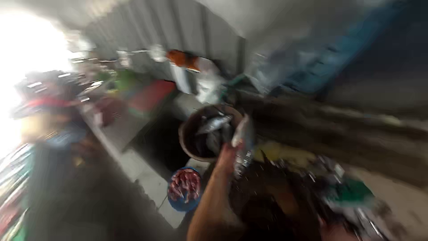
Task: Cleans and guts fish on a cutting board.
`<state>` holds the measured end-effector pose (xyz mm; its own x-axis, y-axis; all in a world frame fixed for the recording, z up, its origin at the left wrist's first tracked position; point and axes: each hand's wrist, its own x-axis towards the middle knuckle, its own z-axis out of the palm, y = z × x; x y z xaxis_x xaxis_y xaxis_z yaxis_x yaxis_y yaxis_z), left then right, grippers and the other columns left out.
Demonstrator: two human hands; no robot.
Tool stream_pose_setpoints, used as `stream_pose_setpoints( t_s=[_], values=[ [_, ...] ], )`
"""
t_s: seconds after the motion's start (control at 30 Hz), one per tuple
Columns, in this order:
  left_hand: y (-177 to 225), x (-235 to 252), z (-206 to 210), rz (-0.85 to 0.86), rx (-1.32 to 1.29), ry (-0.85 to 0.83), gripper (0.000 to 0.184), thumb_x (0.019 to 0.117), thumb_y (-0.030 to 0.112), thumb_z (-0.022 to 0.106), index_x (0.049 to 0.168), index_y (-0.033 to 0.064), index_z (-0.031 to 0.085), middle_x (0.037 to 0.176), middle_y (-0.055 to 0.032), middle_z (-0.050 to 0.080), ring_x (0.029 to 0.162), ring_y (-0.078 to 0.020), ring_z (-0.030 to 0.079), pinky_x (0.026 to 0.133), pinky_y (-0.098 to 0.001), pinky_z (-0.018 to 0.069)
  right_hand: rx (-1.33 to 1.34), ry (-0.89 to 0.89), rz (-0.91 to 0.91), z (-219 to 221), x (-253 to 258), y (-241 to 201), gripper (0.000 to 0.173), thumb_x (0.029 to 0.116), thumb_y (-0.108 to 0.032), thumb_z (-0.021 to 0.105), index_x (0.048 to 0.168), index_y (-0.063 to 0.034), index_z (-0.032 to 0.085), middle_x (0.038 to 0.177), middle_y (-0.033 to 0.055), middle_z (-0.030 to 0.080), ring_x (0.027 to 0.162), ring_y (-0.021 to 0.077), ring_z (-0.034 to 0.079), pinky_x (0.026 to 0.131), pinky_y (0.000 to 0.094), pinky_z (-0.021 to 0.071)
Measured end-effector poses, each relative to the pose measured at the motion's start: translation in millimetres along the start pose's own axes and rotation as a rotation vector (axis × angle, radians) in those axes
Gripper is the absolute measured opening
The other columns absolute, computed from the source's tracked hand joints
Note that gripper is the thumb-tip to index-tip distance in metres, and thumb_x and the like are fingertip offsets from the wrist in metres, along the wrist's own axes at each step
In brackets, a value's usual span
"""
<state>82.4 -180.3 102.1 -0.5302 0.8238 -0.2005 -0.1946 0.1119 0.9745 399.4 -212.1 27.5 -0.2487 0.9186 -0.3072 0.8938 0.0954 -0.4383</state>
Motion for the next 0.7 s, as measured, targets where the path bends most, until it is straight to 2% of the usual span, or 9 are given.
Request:
stream_pose_setpoints(
  t_s=[0.07,0.17,0.27,0.3,0.37,0.4,0.47,0.57,0.7],
  values=[
    [-23,-27,9,0.073,0.148,-0.072,0.032,0.1013,0.010,0.062,0.127,-0.0093,0.059,0.112,-0.0165,0.070,0.102,-0.0172,0.068,0.095,-0.0356,0.0572,0.095,0.021,0.049,43,0,73,0.055,0.1096,-0.040,0.044,0.127,0.0081,0.064,0.119,0.0381,0.065,0.113,0.0564,0.063,0.095,0.0746,0.0477],
    [-95,-56,10,0.058,0.289,-0.297,0.036,0.1023,0.019,0.060,0.130,-0.0040,0.060,0.110,-0.0105,0.071,0.100,-0.0143,0.069,0.092,-0.0356,0.0586,0.183,-0.335,0.209,41,-2,70,0.061,0.1093,-0.050,0.038,0.130,0.0019,0.063,0.124,0.0308,0.065,0.120,0.0481,0.062,0.101,0.0677,0.0473],
    [-163,-79,27,-0.019,0.363,-0.403,0.034,0.1060,0.020,0.055,0.128,-0.0059,0.060,0.106,-0.0121,0.071,0.097,-0.0146,0.070,0.091,-0.0344,0.0593,0.311,-0.414,0.256,78,-14,70,0.059,0.1082,-0.054,0.040,0.112,-0.0008,0.066,0.100,0.0222,0.068,0.091,0.0375,0.070,0.081,0.0588,0.0559],
    [-183,-86,31,-0.061,0.471,-0.411,0.037,0.1061,0.024,0.057,0.128,-0.0056,0.061,0.109,-0.0148,0.071,0.100,-0.0176,0.070,0.093,-0.0369,0.0592,0.353,-0.432,0.297,90,-21,73,0.058,0.1080,-0.053,0.041,0.111,-0.0005,0.066,0.099,0.0224,0.068,0.089,0.0375,0.069,0.079,0.0593,0.0555],
    [-217,-96,37,-0.057,0.910,-0.437,0.052,0.1027,0.037,0.062,0.136,-0.0034,0.058,0.126,-0.0205,0.067,0.120,-0.0274,0.065,0.106,-0.0460,0.0512,0.422,-0.403,0.378,107,-35,85,0.057,0.1083,-0.051,0.041,0.121,-0.0003,0.064,0.103,0.0236,0.068,0.089,0.0379,0.070,0.081,0.0599,0.0562],
    [-232,-102,41,-0.011,1.128,-0.453,0.062,0.1013,0.043,0.062,0.142,-0.0031,0.053,0.139,-0.0238,0.059,0.134,-0.0350,0.054,0.115,-0.0531,0.0402,0.445,-0.357,0.410,109,-41,90,0.056,0.1091,-0.050,0.041,0.129,-0.0014,0.060,0.103,0.0234,0.068,0.086,0.0370,0.070,0.079,0.0579,0.0572],
    [-259,-116,43,0.110,1.363,-0.472,0.078,0.1027,0.052,0.052,0.155,-0.0032,0.037,0.157,-0.0286,0.039,0.147,-0.0461,0.035,0.118,-0.0651,0.0301,0.444,-0.242,0.438,109,-53,98,0.049,0.1095,-0.040,0.044,0.145,-0.0065,0.049,0.109,0.0250,0.069,0.092,0.0394,0.072,0.083,0.0596,0.0578],
    [-278,-109,37,0.234,1.365,-0.510,0.070,0.1077,0.048,0.039,0.162,0.0051,0.027,0.166,-0.0204,0.030,0.154,-0.0404,0.028,0.120,-0.0660,0.0232,0.579,-0.139,0.442,117,-68,101,0.045,0.1064,-0.028,0.053,0.146,-0.0080,0.047,0.100,0.0223,0.070,0.079,0.0348,0.073,0.075,0.0551,0.0610],
    [-302,-83,26,0.315,1.265,-0.514,0.059,0.1106,0.042,0.024,0.164,0.0165,0.029,0.172,-0.0029,0.022,0.159,-0.0281,0.015,0.125,-0.0618,0.0147,0.794,-0.284,0.497,125,-89,76,0.047,0.1095,-0.041,0.047,0.144,-0.0090,0.047,0.084,0.0162,0.064,0.058,0.0260,0.064,0.059,0.0445,0.0585]
  ],
)
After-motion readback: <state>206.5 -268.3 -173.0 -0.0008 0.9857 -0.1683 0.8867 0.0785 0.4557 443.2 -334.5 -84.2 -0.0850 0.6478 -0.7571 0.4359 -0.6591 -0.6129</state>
